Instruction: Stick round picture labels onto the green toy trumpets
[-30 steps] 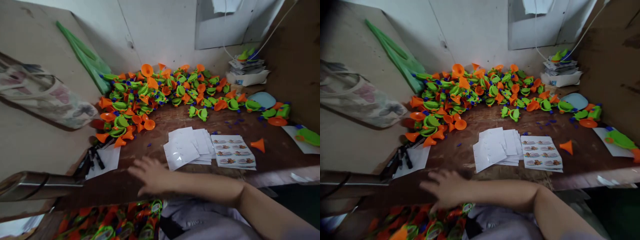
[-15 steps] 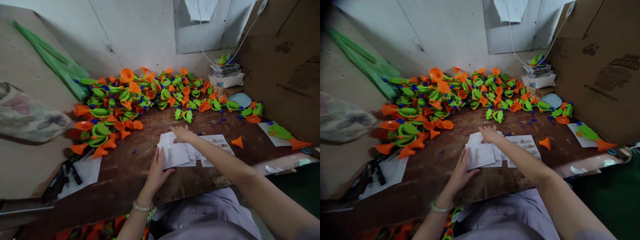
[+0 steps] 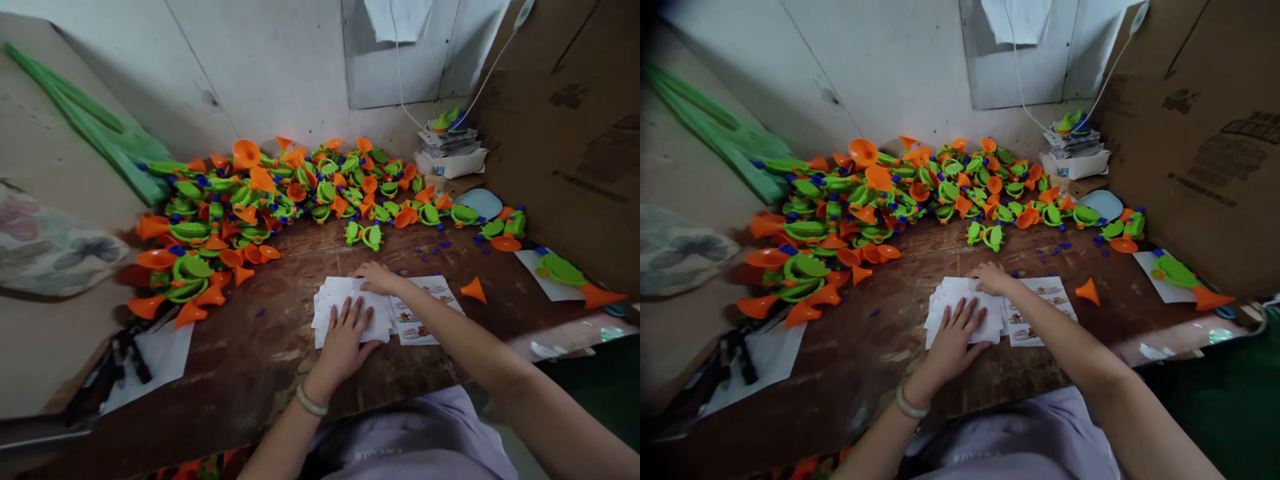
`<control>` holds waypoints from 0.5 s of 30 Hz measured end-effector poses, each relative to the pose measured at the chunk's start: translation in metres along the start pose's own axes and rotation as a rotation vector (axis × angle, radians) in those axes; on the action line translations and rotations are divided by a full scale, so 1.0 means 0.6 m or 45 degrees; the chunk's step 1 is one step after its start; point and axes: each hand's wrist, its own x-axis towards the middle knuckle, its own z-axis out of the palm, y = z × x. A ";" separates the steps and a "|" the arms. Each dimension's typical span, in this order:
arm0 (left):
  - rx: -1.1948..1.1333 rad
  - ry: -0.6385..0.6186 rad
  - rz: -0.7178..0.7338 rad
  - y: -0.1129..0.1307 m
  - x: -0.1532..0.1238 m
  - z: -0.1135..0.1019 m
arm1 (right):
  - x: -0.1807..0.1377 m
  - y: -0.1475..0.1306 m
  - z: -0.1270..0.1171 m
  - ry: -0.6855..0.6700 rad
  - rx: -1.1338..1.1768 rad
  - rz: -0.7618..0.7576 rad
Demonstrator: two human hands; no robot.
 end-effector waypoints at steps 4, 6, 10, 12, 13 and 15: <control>0.065 -0.004 0.023 0.017 0.002 -0.007 | -0.033 0.013 -0.003 0.113 0.098 0.016; 0.067 -0.046 0.062 0.024 0.005 -0.010 | -0.057 0.034 -0.004 0.167 0.149 0.019; -0.003 -0.128 0.080 0.032 0.012 -0.011 | -0.084 0.104 -0.013 0.197 0.180 0.078; -0.032 -0.102 0.081 0.031 0.015 -0.006 | -0.074 0.147 -0.030 0.274 0.159 0.177; -0.039 -0.074 0.082 0.027 0.016 -0.001 | -0.062 0.168 -0.044 0.329 0.142 0.243; -0.029 0.010 0.090 0.013 0.019 0.014 | -0.029 0.207 -0.079 0.447 0.100 0.396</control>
